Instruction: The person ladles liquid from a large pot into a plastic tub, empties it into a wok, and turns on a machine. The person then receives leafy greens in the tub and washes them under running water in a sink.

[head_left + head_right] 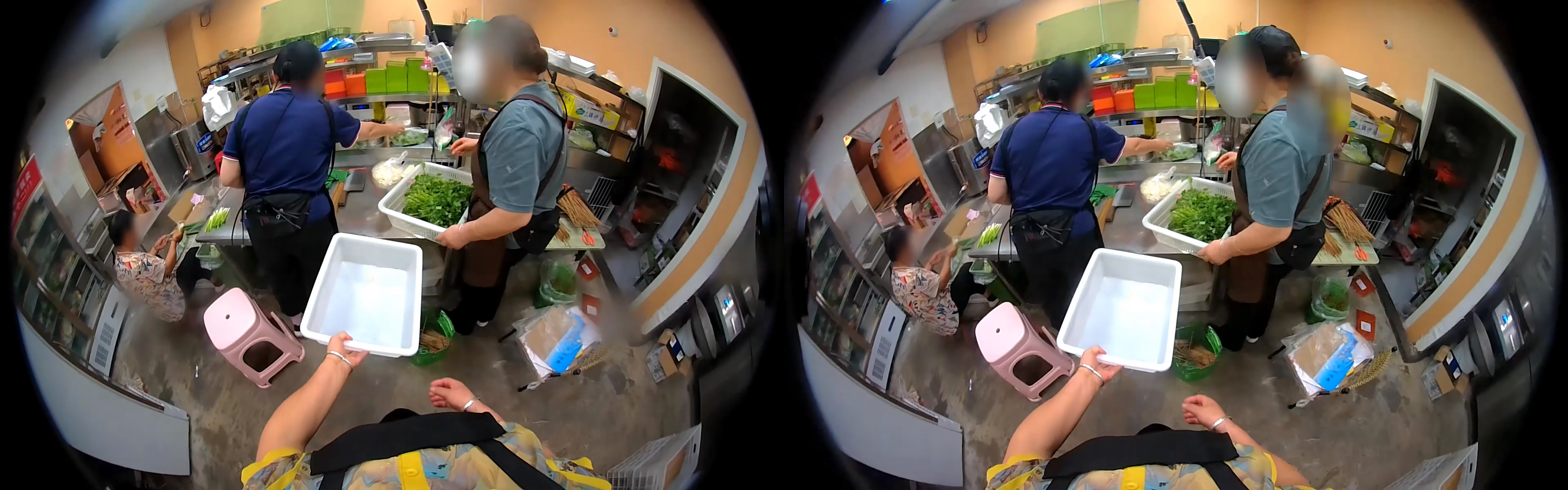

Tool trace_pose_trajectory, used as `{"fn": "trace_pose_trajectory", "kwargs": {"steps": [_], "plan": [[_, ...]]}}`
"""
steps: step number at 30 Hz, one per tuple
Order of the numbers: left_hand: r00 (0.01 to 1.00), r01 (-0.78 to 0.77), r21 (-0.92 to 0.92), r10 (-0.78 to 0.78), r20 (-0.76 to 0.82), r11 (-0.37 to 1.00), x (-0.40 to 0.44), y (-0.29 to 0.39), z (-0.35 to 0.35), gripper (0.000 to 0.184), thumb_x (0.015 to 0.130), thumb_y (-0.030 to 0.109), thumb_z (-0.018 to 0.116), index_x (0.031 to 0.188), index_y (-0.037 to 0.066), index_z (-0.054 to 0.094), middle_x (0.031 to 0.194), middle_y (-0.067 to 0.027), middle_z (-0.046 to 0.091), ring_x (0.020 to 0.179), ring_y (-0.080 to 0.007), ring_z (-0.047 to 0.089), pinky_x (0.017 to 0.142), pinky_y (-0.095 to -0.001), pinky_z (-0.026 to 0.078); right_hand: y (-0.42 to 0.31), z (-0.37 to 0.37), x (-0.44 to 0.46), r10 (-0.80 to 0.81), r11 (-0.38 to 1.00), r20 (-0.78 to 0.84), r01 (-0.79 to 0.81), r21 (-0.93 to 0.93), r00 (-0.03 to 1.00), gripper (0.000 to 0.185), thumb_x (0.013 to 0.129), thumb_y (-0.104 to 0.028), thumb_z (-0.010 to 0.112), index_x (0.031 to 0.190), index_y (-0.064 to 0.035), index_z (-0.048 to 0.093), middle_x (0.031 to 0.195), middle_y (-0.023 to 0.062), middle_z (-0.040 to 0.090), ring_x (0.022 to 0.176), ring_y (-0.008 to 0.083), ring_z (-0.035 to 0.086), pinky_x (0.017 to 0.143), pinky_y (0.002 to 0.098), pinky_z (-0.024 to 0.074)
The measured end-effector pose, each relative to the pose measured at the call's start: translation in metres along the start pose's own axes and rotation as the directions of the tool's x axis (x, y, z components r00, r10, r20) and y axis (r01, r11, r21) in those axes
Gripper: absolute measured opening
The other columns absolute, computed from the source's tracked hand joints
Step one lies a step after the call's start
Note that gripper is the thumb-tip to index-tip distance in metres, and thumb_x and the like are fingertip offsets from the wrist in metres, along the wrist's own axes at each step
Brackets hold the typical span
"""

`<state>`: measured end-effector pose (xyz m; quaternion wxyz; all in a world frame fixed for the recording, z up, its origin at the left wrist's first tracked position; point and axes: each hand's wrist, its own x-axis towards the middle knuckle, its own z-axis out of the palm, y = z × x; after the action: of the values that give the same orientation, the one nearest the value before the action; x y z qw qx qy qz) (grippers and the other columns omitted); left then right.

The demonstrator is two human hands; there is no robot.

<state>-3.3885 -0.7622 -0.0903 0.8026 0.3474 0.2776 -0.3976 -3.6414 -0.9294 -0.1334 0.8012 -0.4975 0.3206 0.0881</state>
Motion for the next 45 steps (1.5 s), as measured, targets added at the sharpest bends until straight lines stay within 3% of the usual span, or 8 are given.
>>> {"fn": "trace_pose_trajectory", "kwargs": {"steps": [2, 7, 9, 12, 23, 28, 31, 45], "plan": [[0.998, -0.028, 0.010, 0.028, -0.055, 1.000, 0.005, 0.003, 0.014, 0.045, 0.062, 0.010, 0.046, 0.106, 0.002, 0.041, 0.109, -0.0180, 0.045, 0.105, -0.0347, 0.045, 0.086, -0.0526, 0.041, 0.010, -0.014, -0.013, 0.013, 1.000, -0.026, -0.013, -0.014, 1.000, 0.030, 0.079, -0.017, 0.061, 0.101, -0.0007, 0.049, 0.083, 0.0058, 0.056, 0.071, 0.0126, 0.056, 0.062, 0.0250, 0.0494], [1.000, 0.001, 0.014, -0.001, 0.014, 1.000, 0.011, 0.006, 0.030, 0.047, 0.062, 0.011, 0.046, 0.109, 0.003, 0.041, 0.113, -0.0176, 0.044, 0.106, -0.0337, 0.044, 0.086, -0.0525, 0.040, 0.061, -0.054, -0.028, -0.039, 0.999, -0.114, 0.035, -0.031, 0.993, 0.030, 0.077, -0.014, 0.062, 0.100, 0.0028, 0.050, 0.086, 0.0072, 0.058, 0.077, 0.0124, 0.057, 0.066, 0.0234, 0.0483], [0.998, 0.005, -0.019, -0.006, -0.060, 1.000, 0.017, 0.006, 0.032, 0.048, 0.062, 0.012, 0.046, 0.109, 0.005, 0.041, 0.114, -0.0163, 0.044, 0.106, -0.0334, 0.044, 0.086, -0.0523, 0.040, 0.061, -0.054, -0.043, -0.016, 0.999, -0.121, 0.010, -0.049, 0.993, 0.031, 0.077, -0.014, 0.062, 0.100, 0.0028, 0.050, 0.087, 0.0075, 0.058, 0.077, 0.0129, 0.057, 0.067, 0.0234, 0.0475], [1.000, 0.019, -0.009, -0.019, 0.013, 1.000, 0.018, 0.007, 0.028, 0.048, 0.062, 0.013, 0.046, 0.109, 0.005, 0.042, 0.114, -0.0147, 0.045, 0.106, -0.0333, 0.044, 0.085, -0.0522, 0.040, 0.066, -0.058, -0.043, 0.004, 0.997, -0.137, -0.014, -0.072, 0.991, 0.031, 0.076, -0.014, 0.062, 0.100, 0.0027, 0.050, 0.088, 0.0078, 0.058, 0.077, 0.0138, 0.057, 0.069, 0.0239, 0.0461], [1.000, 0.022, -0.094, -0.022, -0.002, 0.995, 0.014, 0.017, -0.003, 0.047, 0.063, 0.012, 0.046, 0.110, 0.005, 0.042, 0.115, -0.0153, 0.044, 0.108, -0.0348, 0.043, 0.086, -0.0537, 0.039, 0.054, -0.038, -0.042, -0.020, 0.996, -0.115, 0.010, -0.094, 0.993, 0.031, 0.076, -0.014, 0.062, 0.101, 0.0017, 0.050, 0.087, 0.0088, 0.059, 0.077, 0.0142, 0.057, 0.069, 0.0249, 0.0463], [0.999, 0.018, -0.174, -0.024, -0.032, 0.985, 0.022, 0.029, -0.009, 0.047, 0.064, 0.012, 0.046, 0.110, 0.005, 0.041, 0.115, -0.0159, 0.044, 0.107, -0.0372, 0.042, 0.084, -0.0557, 0.040, 0.058, -0.034, -0.036, -0.055, 0.977, -0.156, 0.021, -0.212, 0.986, 0.029, 0.076, -0.013, 0.062, 0.099, 0.0011, 0.052, 0.082, 0.0073, 0.059, 0.075, 0.0132, 0.058, 0.068, 0.0245, 0.0463], [1.000, -0.001, -0.171, -0.002, -0.020, 0.985, 0.018, 0.036, -0.007, 0.048, 0.064, 0.012, 0.046, 0.111, 0.005, 0.041, 0.116, -0.0165, 0.044, 0.107, -0.0384, 0.042, 0.084, -0.0560, 0.040, 0.058, -0.033, -0.044, -0.061, 0.990, -0.132, 0.043, -0.135, 0.989, 0.028, 0.075, -0.013, 0.063, 0.098, 0.0009, 0.053, 0.081, 0.0066, 0.059, 0.074, 0.0122, 0.057, 0.067, 0.0243, 0.0461], [0.999, -0.018, -0.196, 0.027, 0.045, 0.980, 0.028, 0.047, -0.003, 0.050, 0.064, 0.011, 0.046, 0.113, 0.006, 0.041, 0.119, -0.0156, 0.044, 0.110, -0.0376, 0.042, 0.087, -0.0565, 0.037, 0.068, -0.041, -0.050, -0.004, 0.987, -0.183, -0.027, -0.161, 0.983, 0.029, 0.076, -0.014, 0.062, 0.099, 0.0002, 0.054, 0.085, 0.0054, 0.059, 0.077, 0.0119, 0.055, 0.070, 0.0232, 0.0444]]}}
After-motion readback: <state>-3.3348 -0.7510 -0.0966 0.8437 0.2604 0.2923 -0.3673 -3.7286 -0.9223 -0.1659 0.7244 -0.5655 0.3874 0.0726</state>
